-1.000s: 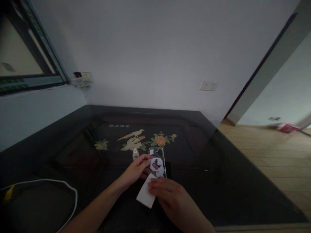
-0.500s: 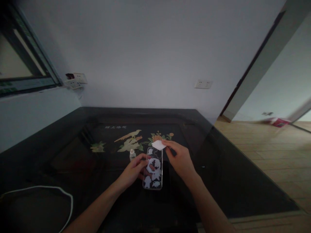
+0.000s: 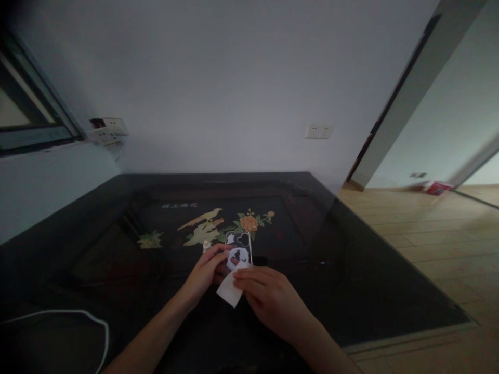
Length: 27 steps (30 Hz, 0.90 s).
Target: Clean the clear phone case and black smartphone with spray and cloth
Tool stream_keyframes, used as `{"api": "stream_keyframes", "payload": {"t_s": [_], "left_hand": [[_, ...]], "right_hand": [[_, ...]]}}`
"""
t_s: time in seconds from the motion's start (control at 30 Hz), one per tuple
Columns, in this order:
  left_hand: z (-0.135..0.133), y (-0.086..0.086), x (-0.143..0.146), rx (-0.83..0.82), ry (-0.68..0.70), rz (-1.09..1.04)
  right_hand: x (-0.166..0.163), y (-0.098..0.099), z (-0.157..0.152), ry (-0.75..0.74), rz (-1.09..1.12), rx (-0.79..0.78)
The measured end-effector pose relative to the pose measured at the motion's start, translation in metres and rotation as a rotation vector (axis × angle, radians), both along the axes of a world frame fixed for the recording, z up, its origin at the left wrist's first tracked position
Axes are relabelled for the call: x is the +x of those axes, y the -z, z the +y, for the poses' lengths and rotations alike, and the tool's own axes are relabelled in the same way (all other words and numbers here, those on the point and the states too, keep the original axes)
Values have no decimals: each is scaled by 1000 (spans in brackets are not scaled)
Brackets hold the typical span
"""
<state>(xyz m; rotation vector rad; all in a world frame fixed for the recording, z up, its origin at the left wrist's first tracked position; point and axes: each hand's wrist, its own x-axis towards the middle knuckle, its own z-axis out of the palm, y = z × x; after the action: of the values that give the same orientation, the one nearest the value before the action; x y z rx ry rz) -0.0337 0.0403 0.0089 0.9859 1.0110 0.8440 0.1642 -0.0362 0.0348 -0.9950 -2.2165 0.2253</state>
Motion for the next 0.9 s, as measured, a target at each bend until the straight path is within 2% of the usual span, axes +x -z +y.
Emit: {"api": "stream_keyframes", "payload": {"t_s": [0.13, 0.23, 0.33, 0.47, 0.57, 0.63, 0.73, 0.9], "left_hand": [[1, 1, 1, 7, 26, -23], [0, 4, 3, 24, 49, -19], [-2, 8, 4, 45, 79, -3], [-3, 9, 5, 74, 125, 8], [-3, 7, 5, 71, 129, 13], [-3, 6, 5, 68, 127, 1], [-3, 4, 5, 58, 111, -10], [-3, 2, 5, 69, 43, 14]], "right_hand": [[2, -6, -25, -109, 0, -72], [9, -12, -28, -114, 68, -100], [16, -16, -7, 0, 192, -67], [17, -15, 41, 243, 273, 37], [14, -7, 67, 242, 239, 80], [11, 0, 70, 214, 195, 75], [7, 8, 56, 164, 130, 64], [5, 12, 5, 91, 76, 75]]}}
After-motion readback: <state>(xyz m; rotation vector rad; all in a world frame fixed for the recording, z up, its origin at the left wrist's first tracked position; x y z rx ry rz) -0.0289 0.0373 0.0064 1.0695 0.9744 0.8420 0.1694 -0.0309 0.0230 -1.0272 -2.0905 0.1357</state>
